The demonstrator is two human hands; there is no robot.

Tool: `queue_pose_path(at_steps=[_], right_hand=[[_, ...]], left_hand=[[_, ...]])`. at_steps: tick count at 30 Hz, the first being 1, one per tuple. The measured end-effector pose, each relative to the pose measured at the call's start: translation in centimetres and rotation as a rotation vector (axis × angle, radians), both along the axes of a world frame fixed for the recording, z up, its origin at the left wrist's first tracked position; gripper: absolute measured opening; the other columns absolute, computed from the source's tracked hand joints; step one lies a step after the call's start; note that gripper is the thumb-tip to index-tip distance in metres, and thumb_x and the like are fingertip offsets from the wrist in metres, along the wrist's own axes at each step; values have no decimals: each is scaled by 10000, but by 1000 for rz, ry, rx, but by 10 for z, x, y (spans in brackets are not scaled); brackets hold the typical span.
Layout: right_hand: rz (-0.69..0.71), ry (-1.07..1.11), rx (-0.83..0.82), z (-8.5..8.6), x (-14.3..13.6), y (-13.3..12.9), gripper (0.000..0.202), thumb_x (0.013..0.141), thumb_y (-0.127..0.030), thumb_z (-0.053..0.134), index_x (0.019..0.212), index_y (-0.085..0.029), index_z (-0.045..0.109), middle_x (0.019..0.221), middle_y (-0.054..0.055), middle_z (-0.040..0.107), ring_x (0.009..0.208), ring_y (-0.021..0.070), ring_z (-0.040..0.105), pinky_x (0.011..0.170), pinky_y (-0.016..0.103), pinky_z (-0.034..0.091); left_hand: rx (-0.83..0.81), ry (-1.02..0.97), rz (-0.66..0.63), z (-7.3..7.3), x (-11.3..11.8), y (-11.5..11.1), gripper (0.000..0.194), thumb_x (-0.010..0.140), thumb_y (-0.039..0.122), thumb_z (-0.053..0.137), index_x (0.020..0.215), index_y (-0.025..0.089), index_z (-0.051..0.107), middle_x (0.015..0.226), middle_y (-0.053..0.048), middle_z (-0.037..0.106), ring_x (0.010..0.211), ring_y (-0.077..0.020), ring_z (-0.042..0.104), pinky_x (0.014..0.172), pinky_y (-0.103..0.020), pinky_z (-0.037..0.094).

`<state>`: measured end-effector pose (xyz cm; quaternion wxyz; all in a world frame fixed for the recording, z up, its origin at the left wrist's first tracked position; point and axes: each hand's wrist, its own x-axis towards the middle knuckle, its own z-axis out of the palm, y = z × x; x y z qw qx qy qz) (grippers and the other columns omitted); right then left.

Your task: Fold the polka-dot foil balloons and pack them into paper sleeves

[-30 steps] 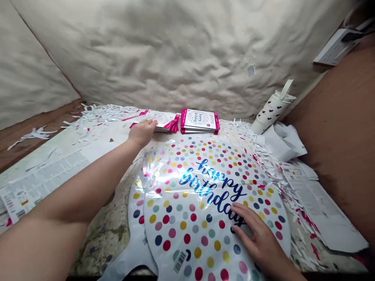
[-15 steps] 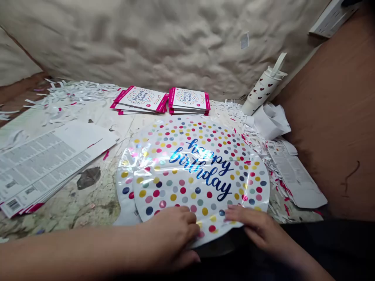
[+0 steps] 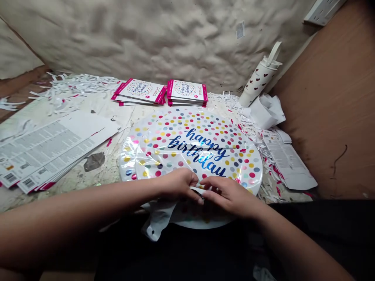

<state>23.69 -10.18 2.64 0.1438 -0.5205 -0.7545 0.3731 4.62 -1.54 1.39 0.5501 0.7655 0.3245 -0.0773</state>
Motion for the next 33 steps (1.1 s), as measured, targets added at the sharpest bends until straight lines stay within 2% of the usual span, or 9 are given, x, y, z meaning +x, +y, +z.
queue_pose_path(at_steps=[4,8,15,20,23,26,29,31,33], right_hand=[[7,62,102,-13,-20,6,151,853,-196,480,792,-196,618,708,-1,610,672,125,566,631,229,437],[-83,233,79,-22,-20,3,157,853,-211,482,772,-183,614,700,2,610,658,125,565,627,229,438],[-228,479,36,-34,-12,-5,168,857,-273,497,751,-171,578,683,4,558,653,129,517,627,242,414],[-313,578,54,-41,-10,-9,173,886,-289,428,795,-193,539,709,2,532,649,127,492,597,239,411],[-97,449,186,-37,-18,-20,116,794,-192,483,879,-202,560,811,30,598,761,159,567,700,283,475],[82,111,368,-40,-18,-34,594,614,-93,512,1198,-201,496,1247,110,527,1164,291,470,942,461,419],[-171,-304,380,-50,8,-43,856,586,17,419,1404,-182,266,1424,131,353,1298,293,334,999,500,383],[-393,-500,334,-56,36,-44,746,666,51,361,1388,-127,312,1345,171,456,1228,270,446,957,461,444],[-461,-625,315,-59,64,-42,594,763,22,334,1338,-109,409,1296,185,505,1203,288,473,952,486,438]], left_hand=[[38,32,-147,19,-11,0,240,794,358,468,644,181,529,545,35,474,509,-106,418,480,-201,298],[427,133,-88,25,-25,-13,91,740,187,475,762,200,562,666,-10,584,595,-161,518,512,-227,319],[833,265,-60,17,-92,-46,417,756,42,448,1138,190,524,1037,-118,606,919,-250,580,786,-338,430],[1091,183,84,12,-127,-39,513,760,337,591,1228,208,428,1183,-125,494,1119,-304,457,907,-414,397],[1182,14,173,2,-127,-26,571,778,339,557,1298,221,351,1247,-124,441,1185,-286,402,980,-432,335],[1227,-49,-20,-12,-122,-16,370,802,194,490,1154,301,524,1307,-59,457,1239,-283,371,1032,-495,242],[1136,-133,-237,-27,-122,-12,268,832,141,440,972,286,618,1307,8,514,1293,-241,337,1066,-455,235],[1053,-152,-249,-34,-124,-11,257,849,140,422,957,252,626,1273,1,553,1292,-203,354,1054,-378,301],[990,-154,-261,-36,-126,-9,258,844,141,428,961,245,633,1283,-1,546,1290,-186,362,1040,-339,339]])
